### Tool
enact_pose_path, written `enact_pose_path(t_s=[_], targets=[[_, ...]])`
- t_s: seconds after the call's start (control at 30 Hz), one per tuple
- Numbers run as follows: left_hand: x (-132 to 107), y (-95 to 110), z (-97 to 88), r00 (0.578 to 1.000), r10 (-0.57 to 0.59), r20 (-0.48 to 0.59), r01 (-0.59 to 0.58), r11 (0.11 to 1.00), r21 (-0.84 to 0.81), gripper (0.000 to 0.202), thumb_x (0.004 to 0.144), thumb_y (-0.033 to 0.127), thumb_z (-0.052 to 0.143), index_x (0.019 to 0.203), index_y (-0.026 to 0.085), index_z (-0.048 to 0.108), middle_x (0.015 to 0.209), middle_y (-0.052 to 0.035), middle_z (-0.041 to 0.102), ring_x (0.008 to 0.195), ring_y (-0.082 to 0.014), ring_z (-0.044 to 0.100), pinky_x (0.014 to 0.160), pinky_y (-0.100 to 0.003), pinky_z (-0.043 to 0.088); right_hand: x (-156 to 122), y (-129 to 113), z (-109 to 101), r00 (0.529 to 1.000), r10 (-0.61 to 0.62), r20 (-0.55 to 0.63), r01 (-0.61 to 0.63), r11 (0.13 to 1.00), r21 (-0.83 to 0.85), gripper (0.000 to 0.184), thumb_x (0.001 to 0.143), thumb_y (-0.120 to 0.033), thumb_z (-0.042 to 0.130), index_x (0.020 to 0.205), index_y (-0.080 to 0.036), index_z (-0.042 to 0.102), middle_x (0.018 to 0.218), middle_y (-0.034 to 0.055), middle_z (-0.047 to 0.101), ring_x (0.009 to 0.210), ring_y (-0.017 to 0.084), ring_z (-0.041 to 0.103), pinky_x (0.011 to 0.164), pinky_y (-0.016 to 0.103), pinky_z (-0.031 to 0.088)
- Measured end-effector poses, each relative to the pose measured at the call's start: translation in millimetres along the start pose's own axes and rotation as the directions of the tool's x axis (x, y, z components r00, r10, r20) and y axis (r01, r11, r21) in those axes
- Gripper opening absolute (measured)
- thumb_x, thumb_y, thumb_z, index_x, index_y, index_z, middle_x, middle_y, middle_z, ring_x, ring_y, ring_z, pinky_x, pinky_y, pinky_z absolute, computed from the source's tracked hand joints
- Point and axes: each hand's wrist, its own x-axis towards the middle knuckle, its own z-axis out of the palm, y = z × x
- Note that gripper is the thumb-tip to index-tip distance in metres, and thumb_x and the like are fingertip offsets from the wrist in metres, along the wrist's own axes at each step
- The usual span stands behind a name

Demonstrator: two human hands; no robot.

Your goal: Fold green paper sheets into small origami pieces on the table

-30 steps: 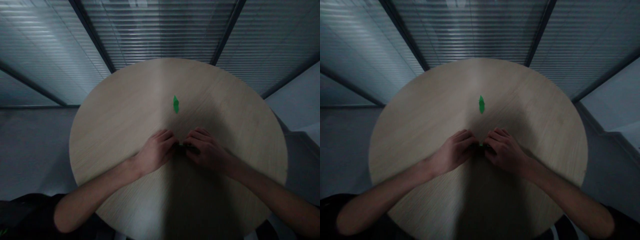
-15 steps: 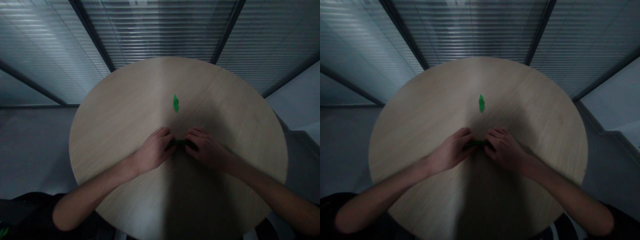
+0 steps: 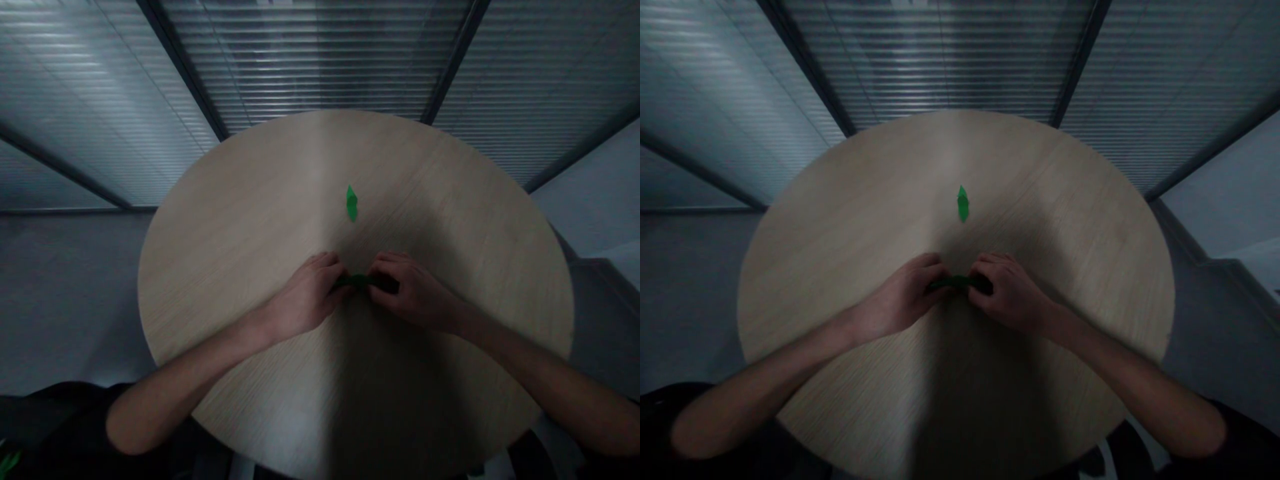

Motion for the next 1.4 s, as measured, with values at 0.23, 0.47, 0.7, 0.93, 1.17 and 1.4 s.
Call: enact_pose_path(t_s=[0.23, 0.47, 0.7, 0.93, 1.17, 1.4], targets=[[-0.1, -2.8, 1.8, 1.0, -0.004, -0.03, 0.003, 1.0, -0.028, 0.012, 0.099, 0.02, 0.063, 0.089, 0.015, 0.067, 0.089, -0.0044, 0.057, 0.078, -0.0179, 0.057, 0.065, -0.03, 0.045, -0.4, -0.8, 1.7, 1.0, 0.006, -0.013, -0.006, 1.0, -0.012, 0.007, 0.084, -0.012, 0.066, 0.082, -0.018, 0.063, 0.087, 0.0034, 0.062, 0.083, 0.019, 0.058, 0.079, 0.034, 0.041], [0.5, -1.9, 1.6, 1.0, 0.0, -0.011, 0.0, 1.0, -0.001, 0.017, 0.101, 0.02, 0.06, 0.086, 0.016, 0.066, 0.09, -0.0048, 0.057, 0.08, -0.019, 0.057, 0.068, -0.031, 0.046, 0.6, 0.0, 0.3, 1.0, -0.004, -0.001, 0.004, 1.0, -0.024, 0.006, 0.084, -0.015, 0.066, 0.081, -0.018, 0.062, 0.085, 0.0031, 0.062, 0.082, 0.02, 0.058, 0.079, 0.035, 0.042], [1.7, 1.4, -0.6, 0.999, 0.019, 0.028, -0.021, 0.997, 0.068, 0.02, 0.104, 0.02, 0.056, 0.087, 0.015, 0.066, 0.09, -0.0064, 0.059, 0.085, -0.0213, 0.058, 0.073, -0.034, 0.047, 1.1, 0.3, 0.9, 1.0, -0.007, -0.014, 0.006, 1.0, -0.028, 0.008, 0.089, -0.017, 0.065, 0.081, -0.018, 0.062, 0.084, 0.003, 0.062, 0.078, 0.018, 0.057, 0.076, 0.033, 0.041], [3.3, 1.5, 1.5, 1.0, -0.007, 0.02, 0.005, 0.994, 0.107, 0.023, 0.105, 0.022, 0.053, 0.086, 0.015, 0.063, 0.09, -0.006, 0.059, 0.084, -0.0211, 0.058, 0.074, -0.034, 0.048, 0.5, 2.2, 4.2, 0.999, -0.03, -0.019, 0.028, 0.996, -0.084, 0.011, 0.092, -0.021, 0.061, 0.081, -0.019, 0.059, 0.084, 0.0045, 0.061, 0.081, 0.02, 0.058, 0.078, 0.035, 0.043], [2.4, -0.6, 1.2, 1.0, 0.017, -0.002, -0.017, 0.994, 0.105, 0.021, 0.105, 0.022, 0.055, 0.086, 0.015, 0.062, 0.09, -0.0058, 0.058, 0.083, -0.0207, 0.058, 0.073, -0.033, 0.048, 1.5, 0.7, 3.2, 1.0, -0.024, 0.005, 0.024, 0.99, -0.14, 0.009, 0.093, -0.02, 0.061, 0.084, -0.019, 0.059, 0.088, 0.0064, 0.063, 0.084, 0.022, 0.059, 0.082, 0.038, 0.043], [2.1, 0.5, 1.6, 0.999, 0.048, 0.019, -0.051, 0.985, 0.163, 0.022, 0.106, 0.02, 0.049, 0.087, 0.016, 0.059, 0.091, -0.0069, 0.057, 0.083, -0.0213, 0.056, 0.074, -0.035, 0.047, 3.0, -1.1, 1.3, 0.999, -0.019, 0.026, 0.022, 0.991, -0.135, 0.009, 0.093, -0.02, 0.06, 0.084, -0.019, 0.059, 0.088, 0.0069, 0.063, 0.085, 0.023, 0.059, 0.083, 0.038, 0.044]])
